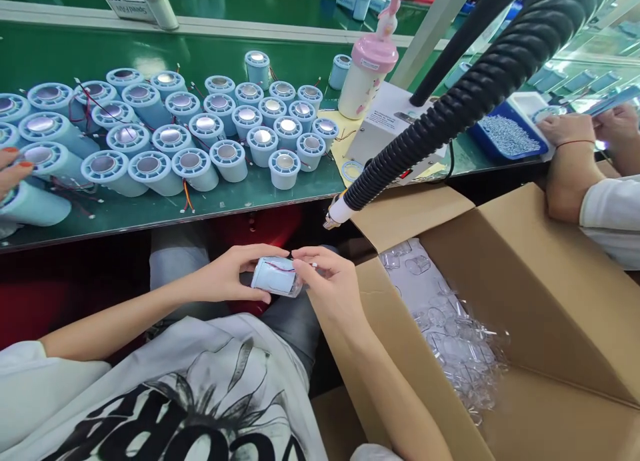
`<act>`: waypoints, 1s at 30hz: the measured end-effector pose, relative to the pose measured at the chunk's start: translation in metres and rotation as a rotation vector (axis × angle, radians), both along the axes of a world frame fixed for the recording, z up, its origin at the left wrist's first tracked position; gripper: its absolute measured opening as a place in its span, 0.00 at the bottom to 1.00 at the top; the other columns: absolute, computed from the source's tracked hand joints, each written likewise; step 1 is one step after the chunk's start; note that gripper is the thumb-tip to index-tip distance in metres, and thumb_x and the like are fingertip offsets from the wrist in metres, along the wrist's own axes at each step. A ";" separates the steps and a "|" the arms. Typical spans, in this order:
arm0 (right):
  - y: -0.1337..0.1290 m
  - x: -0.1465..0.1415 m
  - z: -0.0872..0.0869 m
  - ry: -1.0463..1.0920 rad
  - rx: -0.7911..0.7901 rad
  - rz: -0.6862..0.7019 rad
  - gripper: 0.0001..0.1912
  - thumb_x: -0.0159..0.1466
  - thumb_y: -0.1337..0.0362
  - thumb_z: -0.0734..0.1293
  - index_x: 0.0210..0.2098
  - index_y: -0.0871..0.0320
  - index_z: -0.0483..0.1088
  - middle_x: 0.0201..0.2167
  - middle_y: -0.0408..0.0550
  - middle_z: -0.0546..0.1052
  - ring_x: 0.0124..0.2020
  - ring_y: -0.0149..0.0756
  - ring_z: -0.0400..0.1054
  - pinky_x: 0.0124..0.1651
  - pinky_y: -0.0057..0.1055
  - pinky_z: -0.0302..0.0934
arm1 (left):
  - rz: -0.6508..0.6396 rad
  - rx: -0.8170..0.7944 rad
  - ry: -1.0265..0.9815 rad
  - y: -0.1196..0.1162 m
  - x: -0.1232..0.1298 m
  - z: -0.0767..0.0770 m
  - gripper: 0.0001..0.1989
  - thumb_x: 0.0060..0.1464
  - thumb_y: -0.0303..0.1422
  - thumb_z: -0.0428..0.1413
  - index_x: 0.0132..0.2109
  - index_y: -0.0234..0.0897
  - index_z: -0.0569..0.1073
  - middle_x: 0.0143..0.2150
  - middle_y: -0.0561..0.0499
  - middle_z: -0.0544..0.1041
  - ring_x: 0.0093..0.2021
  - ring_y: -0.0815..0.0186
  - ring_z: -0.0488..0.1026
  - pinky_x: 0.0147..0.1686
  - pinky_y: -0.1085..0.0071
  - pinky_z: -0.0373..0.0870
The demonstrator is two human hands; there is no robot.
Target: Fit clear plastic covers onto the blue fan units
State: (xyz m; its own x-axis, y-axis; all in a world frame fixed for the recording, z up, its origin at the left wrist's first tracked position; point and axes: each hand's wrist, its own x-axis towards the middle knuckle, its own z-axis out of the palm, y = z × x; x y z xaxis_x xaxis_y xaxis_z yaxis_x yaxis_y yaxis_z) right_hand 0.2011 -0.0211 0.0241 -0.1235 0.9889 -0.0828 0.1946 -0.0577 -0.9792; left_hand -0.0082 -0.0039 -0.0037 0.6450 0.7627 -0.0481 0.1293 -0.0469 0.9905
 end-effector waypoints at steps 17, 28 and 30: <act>-0.015 0.018 0.000 -0.114 0.268 0.351 0.25 0.56 0.66 0.72 0.52 0.52 0.66 0.52 0.52 0.73 0.55 0.43 0.67 0.53 0.40 0.69 | -0.026 -0.161 -0.093 -0.006 -0.009 0.027 0.37 0.44 0.32 0.66 0.62 0.47 0.63 0.60 0.45 0.67 0.54 0.58 0.71 0.52 0.64 0.70; -0.017 0.016 0.007 0.075 0.000 0.338 0.23 0.57 0.64 0.72 0.51 0.53 0.65 0.48 0.49 0.73 0.47 0.38 0.70 0.46 0.33 0.72 | -0.061 0.013 -0.058 -0.009 -0.013 0.028 0.36 0.47 0.31 0.64 0.63 0.45 0.62 0.63 0.44 0.65 0.60 0.57 0.65 0.56 0.64 0.68; -0.018 0.017 0.008 0.113 -0.028 0.335 0.23 0.57 0.65 0.72 0.50 0.52 0.65 0.46 0.48 0.73 0.46 0.36 0.70 0.44 0.30 0.72 | -0.066 0.021 -0.060 -0.008 -0.012 0.026 0.36 0.47 0.30 0.64 0.63 0.46 0.61 0.64 0.45 0.64 0.61 0.58 0.64 0.56 0.64 0.67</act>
State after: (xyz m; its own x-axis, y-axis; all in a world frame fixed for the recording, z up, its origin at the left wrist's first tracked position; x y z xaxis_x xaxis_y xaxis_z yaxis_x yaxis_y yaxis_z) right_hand 0.2179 -0.0390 0.0317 -0.4504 0.8895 -0.0765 0.0973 -0.0362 -0.9946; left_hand -0.0205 -0.0117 0.0226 0.6954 0.7186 0.0080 0.0653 -0.0742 0.9951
